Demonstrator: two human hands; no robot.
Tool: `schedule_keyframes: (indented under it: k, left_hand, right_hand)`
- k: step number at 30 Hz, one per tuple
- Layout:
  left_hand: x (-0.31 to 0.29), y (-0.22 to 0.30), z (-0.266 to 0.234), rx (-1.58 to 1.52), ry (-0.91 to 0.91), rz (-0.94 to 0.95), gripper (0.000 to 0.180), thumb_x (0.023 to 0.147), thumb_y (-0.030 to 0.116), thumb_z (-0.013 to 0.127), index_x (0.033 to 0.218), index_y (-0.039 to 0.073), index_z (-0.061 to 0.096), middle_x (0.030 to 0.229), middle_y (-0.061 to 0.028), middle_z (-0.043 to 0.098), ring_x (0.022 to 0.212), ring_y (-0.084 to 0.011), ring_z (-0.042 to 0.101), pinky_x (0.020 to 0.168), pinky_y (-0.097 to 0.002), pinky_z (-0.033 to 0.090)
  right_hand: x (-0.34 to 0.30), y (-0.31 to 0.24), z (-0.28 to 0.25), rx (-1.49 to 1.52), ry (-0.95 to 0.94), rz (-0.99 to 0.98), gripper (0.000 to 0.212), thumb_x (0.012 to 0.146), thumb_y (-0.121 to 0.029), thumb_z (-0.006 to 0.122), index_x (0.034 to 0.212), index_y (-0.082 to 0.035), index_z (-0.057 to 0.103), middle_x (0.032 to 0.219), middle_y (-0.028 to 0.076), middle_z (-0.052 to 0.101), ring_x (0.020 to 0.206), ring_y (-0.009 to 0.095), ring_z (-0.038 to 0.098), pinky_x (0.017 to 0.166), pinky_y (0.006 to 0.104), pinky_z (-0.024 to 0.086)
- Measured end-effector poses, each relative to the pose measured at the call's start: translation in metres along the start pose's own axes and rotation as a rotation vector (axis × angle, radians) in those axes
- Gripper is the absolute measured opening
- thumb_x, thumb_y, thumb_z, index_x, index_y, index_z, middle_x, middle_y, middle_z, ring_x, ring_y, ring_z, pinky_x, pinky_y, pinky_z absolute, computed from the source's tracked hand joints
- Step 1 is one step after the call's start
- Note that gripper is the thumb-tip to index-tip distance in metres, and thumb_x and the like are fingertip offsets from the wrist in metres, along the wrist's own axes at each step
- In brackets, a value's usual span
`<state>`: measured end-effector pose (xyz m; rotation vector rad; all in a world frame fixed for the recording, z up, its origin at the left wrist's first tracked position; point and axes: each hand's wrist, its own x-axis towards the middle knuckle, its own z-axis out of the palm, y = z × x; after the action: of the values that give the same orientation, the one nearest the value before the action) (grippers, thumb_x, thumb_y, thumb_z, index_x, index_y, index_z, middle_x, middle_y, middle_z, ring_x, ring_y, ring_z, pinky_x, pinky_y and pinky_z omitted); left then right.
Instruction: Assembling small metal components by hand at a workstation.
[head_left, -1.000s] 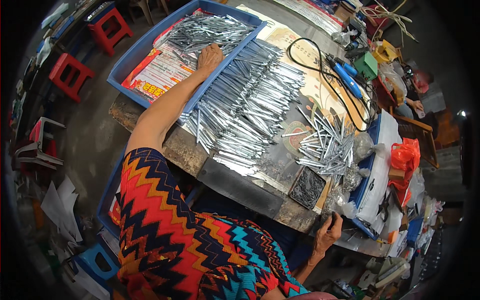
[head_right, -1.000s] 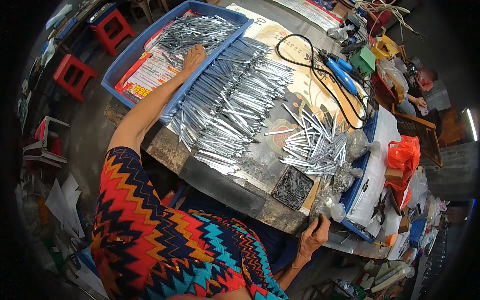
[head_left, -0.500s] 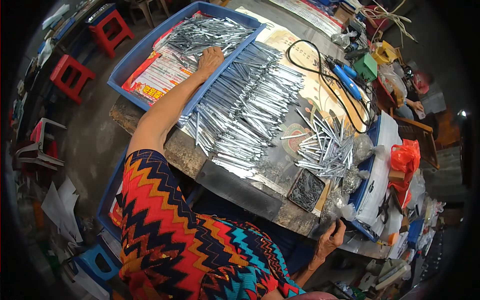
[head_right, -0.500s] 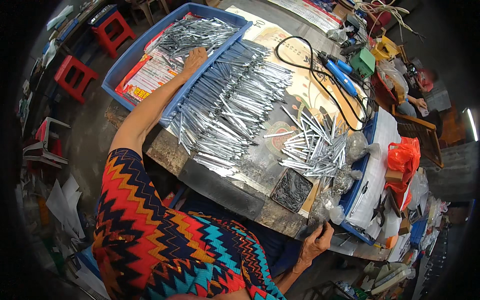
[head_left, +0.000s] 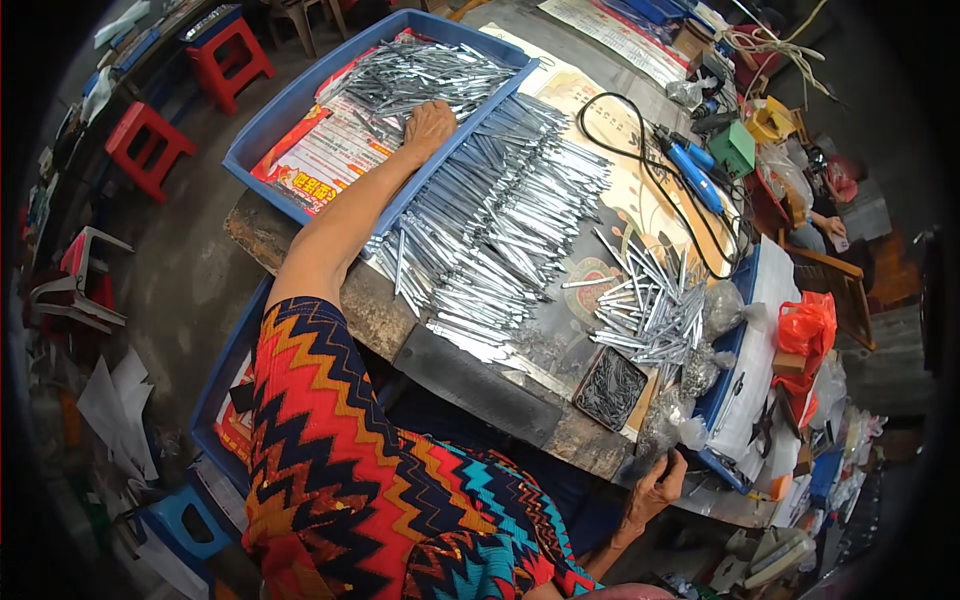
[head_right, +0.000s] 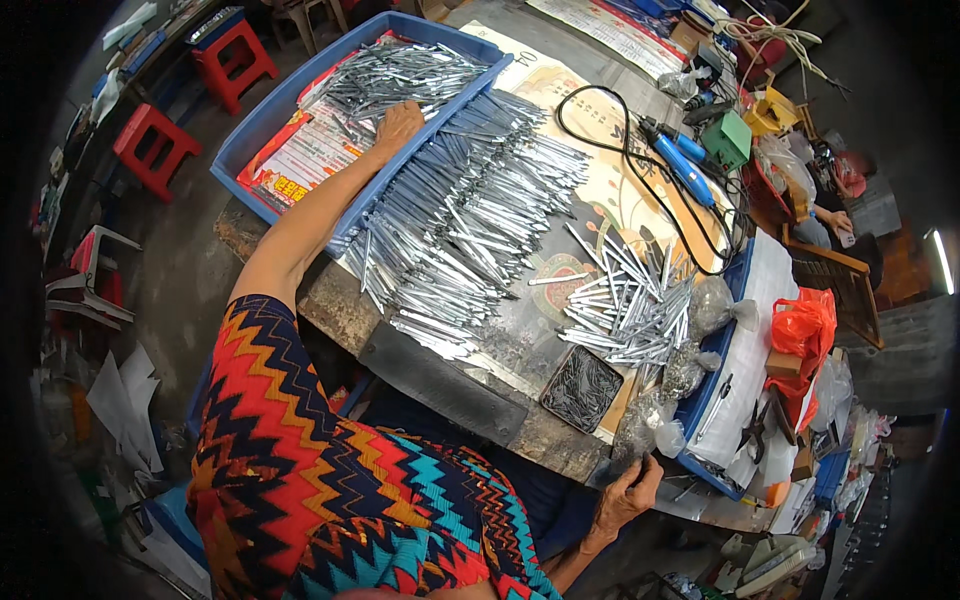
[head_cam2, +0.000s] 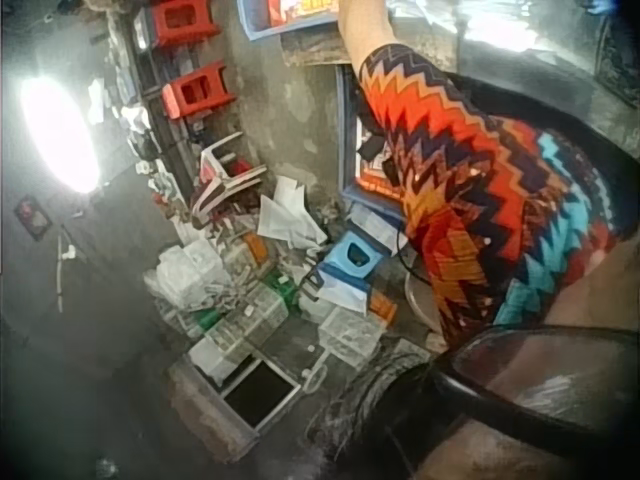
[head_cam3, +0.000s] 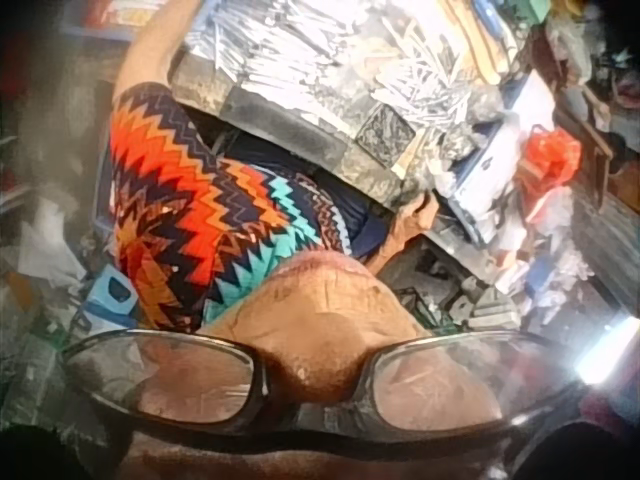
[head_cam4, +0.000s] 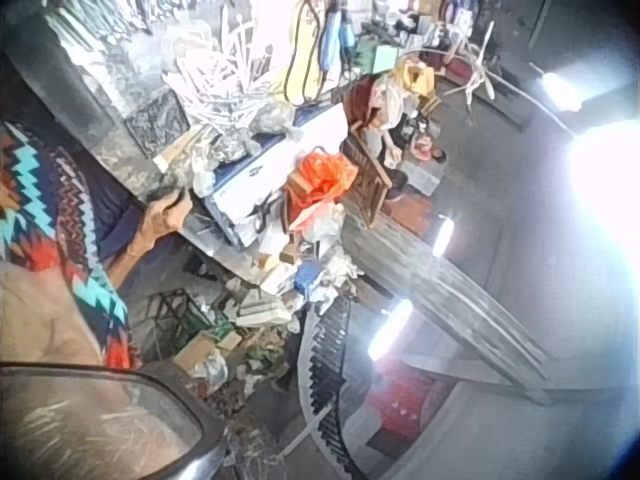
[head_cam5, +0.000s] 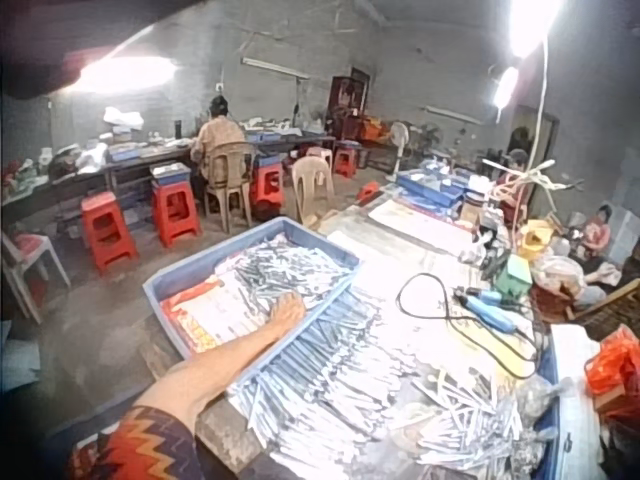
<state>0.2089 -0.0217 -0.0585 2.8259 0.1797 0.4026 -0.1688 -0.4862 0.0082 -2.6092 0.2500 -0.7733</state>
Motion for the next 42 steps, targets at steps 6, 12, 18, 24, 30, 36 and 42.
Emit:
schedule_keyframes:
  k: [6,12,18,24,30,36,42]
  left_hand:
    - [-0.002,-0.004,0.000,0.165,0.012,0.218,0.031,0.083,0.014,0.043,0.095,-0.015,0.045,0.093,-0.0337,0.051,0.088,-0.0455,0.054,0.070,-0.0457,0.050]
    - [-0.001,-0.007,-0.005,0.180,-0.005,0.229,0.031,0.082,0.016,0.044,0.095,-0.012,0.044,0.093,-0.0335,0.051,0.085,-0.0452,0.056,0.070,-0.0454,0.051]
    - [-0.006,-0.006,-0.005,0.160,-0.016,0.252,0.033,0.083,0.019,0.044,0.096,-0.011,0.044,0.093,-0.0320,0.052,0.088,-0.0448,0.055,0.071,-0.0459,0.050]
    - [-0.001,0.000,-0.007,0.072,-0.077,0.148,0.038,0.083,0.025,0.044,0.098,-0.010,0.045,0.096,-0.0321,0.052,0.091,-0.0443,0.055,0.074,-0.0470,0.049]
    - [0.004,-0.001,-0.009,0.004,-0.114,-0.046,0.042,0.084,0.030,0.042,0.102,-0.009,0.043,0.101,-0.0336,0.051,0.094,-0.0455,0.054,0.078,-0.0497,0.046]
    - [0.002,-0.003,-0.010,0.076,-0.121,0.024,0.047,0.084,0.034,0.043,0.101,-0.010,0.041,0.106,-0.0357,0.044,0.098,-0.0507,0.047,0.080,-0.0541,0.042]
    - [0.003,-0.018,-0.002,0.050,-0.081,-0.020,0.042,0.082,0.030,0.044,0.101,-0.008,0.043,0.102,-0.0326,0.049,0.093,-0.0471,0.052,0.078,-0.0509,0.044]
  right_hand:
    - [0.001,-0.004,-0.003,-0.004,0.010,0.013,0.011,0.084,0.000,0.048,0.091,0.006,0.054,0.079,0.017,0.056,0.067,0.027,0.055,0.061,0.0327,0.044]
    - [-0.002,0.007,-0.008,0.023,0.037,0.027,0.010,0.084,0.002,0.048,0.092,0.006,0.054,0.079,0.016,0.056,0.067,0.025,0.055,0.061,0.0312,0.044]
    - [-0.001,0.004,-0.011,0.031,0.086,-0.007,0.010,0.084,0.003,0.048,0.092,0.006,0.054,0.079,0.014,0.056,0.067,0.024,0.054,0.060,0.0308,0.044]
    - [0.003,-0.001,-0.014,-0.015,0.091,-0.005,0.010,0.084,0.003,0.048,0.092,0.007,0.053,0.078,0.014,0.055,0.065,0.023,0.054,0.058,0.0300,0.044]
    - [0.002,0.002,-0.014,0.020,0.079,0.073,0.012,0.086,-0.001,0.049,0.094,0.005,0.054,0.080,0.013,0.057,0.068,0.019,0.054,0.062,0.0262,0.045]
    - [0.002,-0.003,-0.009,0.047,0.084,0.046,0.011,0.085,-0.001,0.049,0.093,0.005,0.054,0.078,0.012,0.055,0.067,0.019,0.053,0.062,0.0265,0.044]
    - [0.006,-0.029,0.003,0.151,0.052,-0.056,0.013,0.079,0.006,0.052,0.092,0.005,0.054,0.076,0.016,0.053,0.064,0.031,0.055,0.057,0.0337,0.044]
